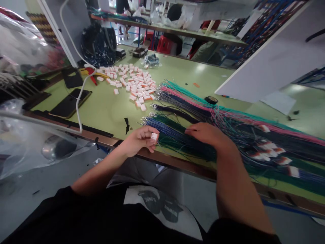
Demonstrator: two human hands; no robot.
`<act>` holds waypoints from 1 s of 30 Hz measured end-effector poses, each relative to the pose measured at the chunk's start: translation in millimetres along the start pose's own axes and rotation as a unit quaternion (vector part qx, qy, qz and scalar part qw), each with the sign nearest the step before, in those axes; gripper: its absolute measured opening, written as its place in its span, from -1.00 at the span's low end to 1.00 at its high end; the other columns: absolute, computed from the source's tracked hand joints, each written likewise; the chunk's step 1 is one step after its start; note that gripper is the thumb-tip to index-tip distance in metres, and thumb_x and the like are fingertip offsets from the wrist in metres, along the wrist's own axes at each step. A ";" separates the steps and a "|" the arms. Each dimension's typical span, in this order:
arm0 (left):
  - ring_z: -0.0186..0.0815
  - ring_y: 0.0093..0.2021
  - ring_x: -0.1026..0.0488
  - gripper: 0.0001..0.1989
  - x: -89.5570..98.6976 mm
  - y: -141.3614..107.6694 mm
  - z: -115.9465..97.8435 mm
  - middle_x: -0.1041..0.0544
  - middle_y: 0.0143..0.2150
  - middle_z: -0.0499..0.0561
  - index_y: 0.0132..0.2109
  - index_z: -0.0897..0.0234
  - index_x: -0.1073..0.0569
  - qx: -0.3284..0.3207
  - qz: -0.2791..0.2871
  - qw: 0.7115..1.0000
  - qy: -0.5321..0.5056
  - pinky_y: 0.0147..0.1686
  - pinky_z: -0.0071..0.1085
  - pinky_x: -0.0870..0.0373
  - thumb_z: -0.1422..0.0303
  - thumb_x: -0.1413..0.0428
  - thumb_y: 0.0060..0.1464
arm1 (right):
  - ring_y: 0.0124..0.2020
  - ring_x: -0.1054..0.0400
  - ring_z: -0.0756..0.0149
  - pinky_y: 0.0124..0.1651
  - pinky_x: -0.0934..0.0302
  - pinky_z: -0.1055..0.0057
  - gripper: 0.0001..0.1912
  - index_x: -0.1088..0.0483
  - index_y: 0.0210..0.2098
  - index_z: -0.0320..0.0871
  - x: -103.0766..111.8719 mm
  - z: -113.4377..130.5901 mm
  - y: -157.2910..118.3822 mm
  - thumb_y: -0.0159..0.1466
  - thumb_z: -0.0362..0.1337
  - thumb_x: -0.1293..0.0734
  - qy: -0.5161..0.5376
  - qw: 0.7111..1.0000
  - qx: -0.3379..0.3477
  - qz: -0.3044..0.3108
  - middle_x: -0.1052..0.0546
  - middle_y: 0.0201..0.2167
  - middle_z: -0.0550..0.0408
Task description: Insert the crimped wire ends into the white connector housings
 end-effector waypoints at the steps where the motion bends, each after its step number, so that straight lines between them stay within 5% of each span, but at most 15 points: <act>1: -0.48 -0.54 -0.41 -0.77 0.2 0.0 0.2 -0.43 -0.47 -0.12 -0.20 0.32 -0.35 -0.001 0.000 1.000 0.000 -0.51 -0.53 -0.41 0.51 -0.17 -0.06 | -0.44 -0.37 0.23 -0.37 -0.15 0.35 -0.84 -0.49 -0.52 -0.07 1.1 -2.0 -1.3 0.06 -0.22 -0.28 -0.006 1.000 -0.019 0.001 -0.53 -0.48 0.09; 5: -0.47 -0.53 -0.42 -0.76 0.6 -0.4 0.9 -0.43 -0.47 -0.12 -0.18 0.32 -0.35 -0.003 0.003 1.000 0.008 -0.50 -0.53 -0.41 0.50 -0.16 -0.05 | -0.43 -0.33 0.28 -0.35 -0.13 0.37 -0.66 -0.50 -0.32 -0.14 26.9 -9.4 -10.9 0.18 -0.15 -0.14 0.134 0.980 -0.049 -0.136 -0.48 -0.48 0.06; 7: -0.47 -0.53 -0.41 -0.76 0.6 -0.4 1.2 -0.43 -0.47 -0.12 -0.18 0.32 -0.36 -0.001 0.004 1.000 0.010 -0.50 -0.53 -0.41 0.50 -0.16 -0.05 | -0.48 -0.32 0.30 -0.38 -0.12 0.40 -0.66 -0.49 -0.37 -0.14 16.7 -2.3 -11.3 0.16 -0.10 -0.17 0.140 0.989 -0.014 -0.041 -0.46 -0.53 0.10; 10: -0.48 -0.53 -0.41 -0.77 0.5 -0.3 0.7 -0.43 -0.47 -0.12 -0.19 0.32 -0.36 0.000 0.002 1.000 0.009 -0.50 -0.54 -0.41 0.50 -0.17 -0.05 | -0.45 -0.35 0.25 -0.41 -0.08 0.40 -0.70 -0.48 -0.48 -0.08 -3.3 7.7 -14.0 0.11 -0.03 -0.23 -0.001 0.995 0.015 0.095 -0.51 -0.51 0.12; 16: -0.48 -0.54 -0.41 -0.76 0.0 -0.1 0.0 -0.43 -0.48 -0.12 -0.19 0.32 -0.36 -0.004 -0.002 1.000 0.003 -0.52 -0.54 -0.42 0.48 -0.18 -0.06 | -0.42 -0.38 0.19 -0.46 -0.02 0.38 -0.75 -0.51 -0.39 0.00 8.0 5.1 -8.7 0.13 -0.07 -0.23 -0.096 0.995 -0.009 0.014 -0.57 -0.40 0.09; 20: -0.48 -0.54 -0.41 -0.74 0.2 0.1 0.5 -0.43 -0.48 -0.11 -0.18 0.32 -0.36 0.000 -0.006 1.000 0.003 -0.52 -0.53 -0.42 0.47 -0.19 -0.06 | -0.46 -0.36 0.22 -0.46 -0.07 0.37 -0.79 -0.49 -0.44 -0.03 25.6 3.6 -17.2 0.12 -0.10 -0.26 -0.002 0.998 -0.014 -0.057 -0.55 -0.46 0.09; 23: -0.48 -0.51 -0.41 -0.74 1.3 0.0 0.2 -0.44 -0.46 -0.10 -0.17 0.32 -0.36 0.000 -0.012 1.000 -0.001 -0.48 -0.52 -0.42 0.46 -0.19 -0.06 | -0.42 -0.39 0.26 -0.41 -0.16 0.38 -0.75 -0.49 -0.35 -0.03 30.8 30.4 -31.9 0.17 -0.08 -0.23 0.134 0.985 0.066 -0.084 -0.56 -0.42 0.11; 30: -0.47 -0.47 -0.43 -0.76 5.3 1.0 -1.3 -0.45 -0.45 -0.11 -0.18 0.31 -0.37 -0.024 -0.023 0.999 -0.018 -0.41 -0.52 -0.43 0.46 -0.18 -0.05 | -0.37 -0.42 0.35 -0.31 -0.22 0.43 -0.76 -0.50 -0.26 -0.08 -12.9 104.9 -51.3 0.22 -0.21 -0.21 0.209 0.949 0.237 0.022 -0.58 -0.35 0.11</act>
Point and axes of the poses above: each hand's wrist, its own y-axis towards the middle knuckle, its own x-axis out of the back of the hand, z = x × y, the point moved 7 cm from there along y, towards the middle knuckle
